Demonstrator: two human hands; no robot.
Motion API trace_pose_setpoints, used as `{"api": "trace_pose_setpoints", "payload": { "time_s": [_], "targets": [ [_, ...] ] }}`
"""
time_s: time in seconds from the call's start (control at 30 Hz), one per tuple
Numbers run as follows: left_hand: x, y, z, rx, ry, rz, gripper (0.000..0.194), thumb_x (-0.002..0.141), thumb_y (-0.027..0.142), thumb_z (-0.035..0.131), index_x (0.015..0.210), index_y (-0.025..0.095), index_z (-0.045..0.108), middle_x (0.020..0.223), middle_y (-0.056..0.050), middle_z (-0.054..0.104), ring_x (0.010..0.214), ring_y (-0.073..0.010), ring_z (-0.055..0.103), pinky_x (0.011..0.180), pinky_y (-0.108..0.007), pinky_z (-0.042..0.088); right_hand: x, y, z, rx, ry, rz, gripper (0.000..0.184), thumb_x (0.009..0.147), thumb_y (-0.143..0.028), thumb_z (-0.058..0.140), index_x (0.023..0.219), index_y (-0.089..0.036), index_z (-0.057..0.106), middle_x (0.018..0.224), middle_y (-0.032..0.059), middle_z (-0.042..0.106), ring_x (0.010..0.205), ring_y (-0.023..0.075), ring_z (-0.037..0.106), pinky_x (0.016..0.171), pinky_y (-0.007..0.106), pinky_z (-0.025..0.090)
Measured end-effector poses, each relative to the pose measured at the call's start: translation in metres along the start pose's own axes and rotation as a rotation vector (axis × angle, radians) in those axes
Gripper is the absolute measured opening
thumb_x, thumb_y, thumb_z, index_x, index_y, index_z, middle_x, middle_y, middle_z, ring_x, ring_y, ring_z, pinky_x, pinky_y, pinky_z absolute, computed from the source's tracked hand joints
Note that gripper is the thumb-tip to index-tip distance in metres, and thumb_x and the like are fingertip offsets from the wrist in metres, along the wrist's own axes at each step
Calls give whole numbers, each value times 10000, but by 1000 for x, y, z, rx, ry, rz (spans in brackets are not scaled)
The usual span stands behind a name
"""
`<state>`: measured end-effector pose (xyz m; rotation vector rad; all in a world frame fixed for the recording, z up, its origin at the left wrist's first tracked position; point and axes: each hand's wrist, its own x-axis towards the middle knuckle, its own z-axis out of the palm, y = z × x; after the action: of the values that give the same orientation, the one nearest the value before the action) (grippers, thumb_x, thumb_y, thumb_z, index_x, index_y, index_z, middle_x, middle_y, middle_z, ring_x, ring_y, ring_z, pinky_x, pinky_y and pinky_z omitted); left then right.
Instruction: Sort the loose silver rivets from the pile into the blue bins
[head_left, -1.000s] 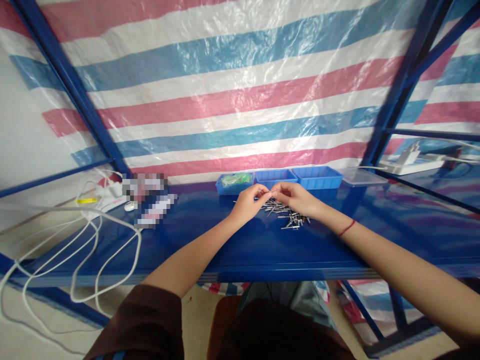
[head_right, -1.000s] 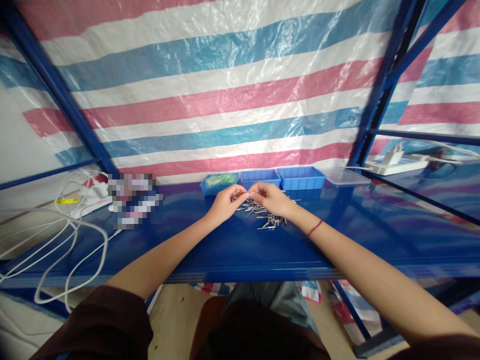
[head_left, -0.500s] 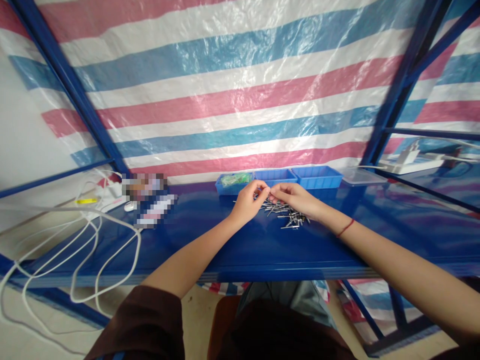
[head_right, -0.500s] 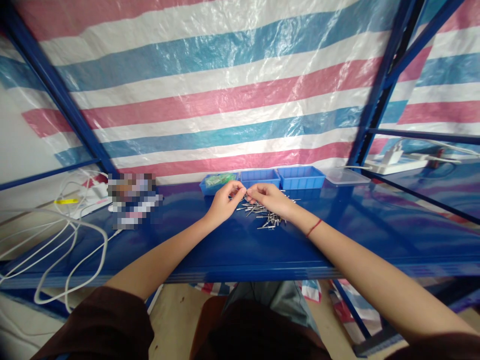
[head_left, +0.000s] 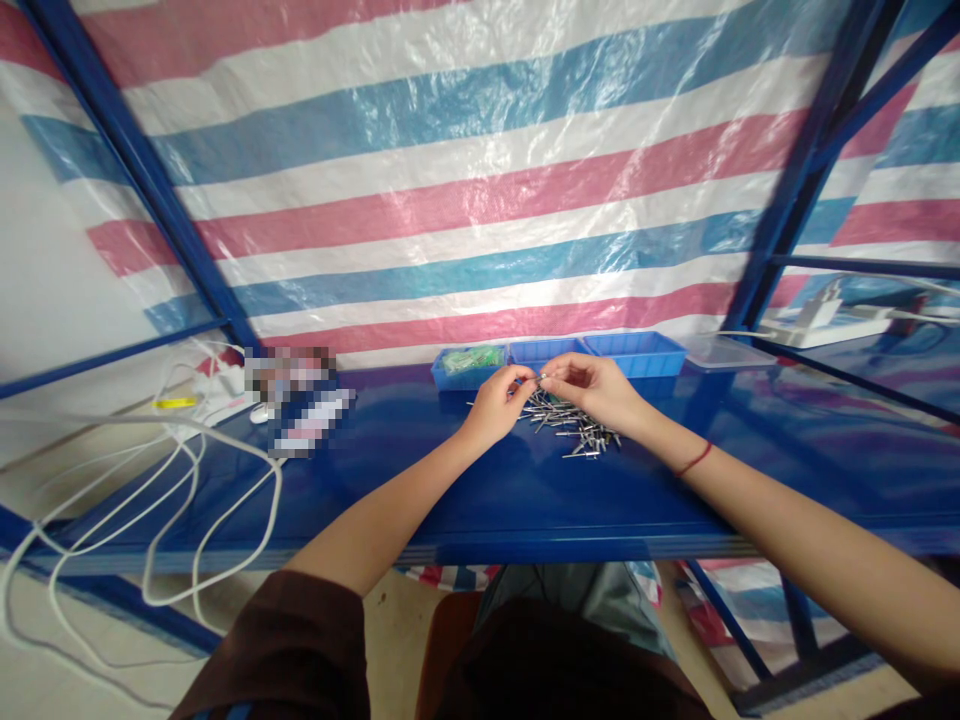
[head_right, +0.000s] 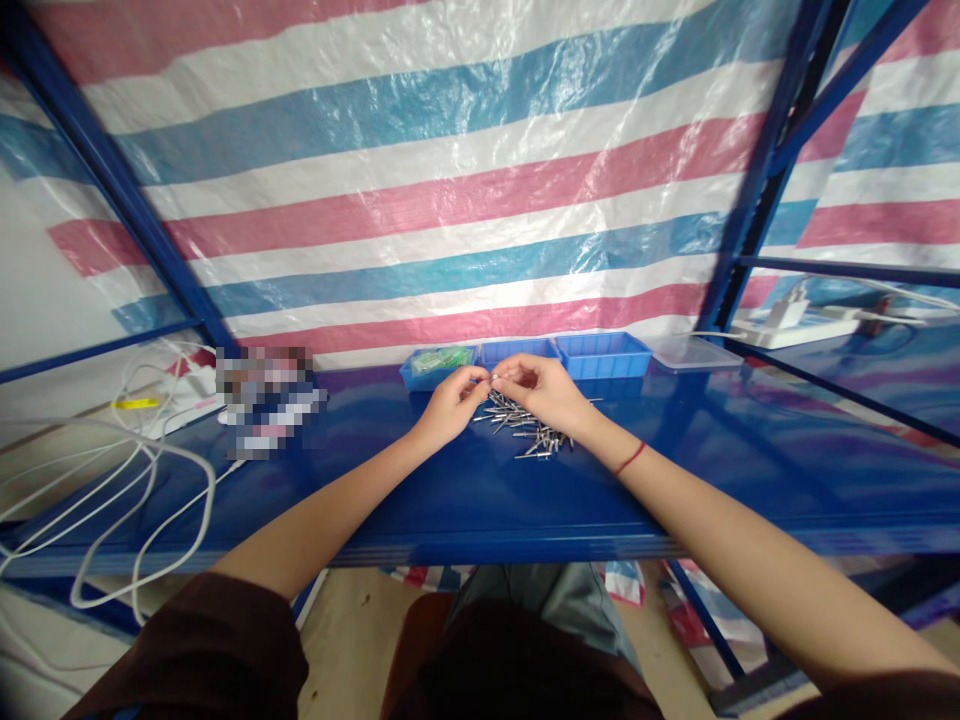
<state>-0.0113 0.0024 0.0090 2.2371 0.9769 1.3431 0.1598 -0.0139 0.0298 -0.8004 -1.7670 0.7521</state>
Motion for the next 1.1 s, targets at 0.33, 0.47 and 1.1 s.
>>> {"api": "trace_pose_setpoints", "payload": {
  "time_s": [0.33,0.47,1.1],
  "targets": [
    [-1,-11,3,118,-124,65,215,920,306,365,923,185,543,913,-45,596,908,-156,560,871,-314,438,-1,-10,-10,-610,-224,-99,242,809,-290,462,622,-171,561,565,-2,550,529,104,465,560,265,335],
    [2,-15,0,123,38,-101,272,914,333,399,1142,199,461,957,-51,598,944,-167,569,908,-347,427,24,-1,-17,-779,-45,-74,306,857,-333,413,681,-167,599,640,55,615,586,149,525,592,288,344],
    [-3,-18,-1,306,-117,-196,216,824,290,534,1016,217,600,997,-64,653,999,-213,586,926,-431,427,10,6,-29,-689,-631,-85,128,699,-184,535,705,-178,662,690,14,650,611,125,551,608,259,407]
  ]
}}
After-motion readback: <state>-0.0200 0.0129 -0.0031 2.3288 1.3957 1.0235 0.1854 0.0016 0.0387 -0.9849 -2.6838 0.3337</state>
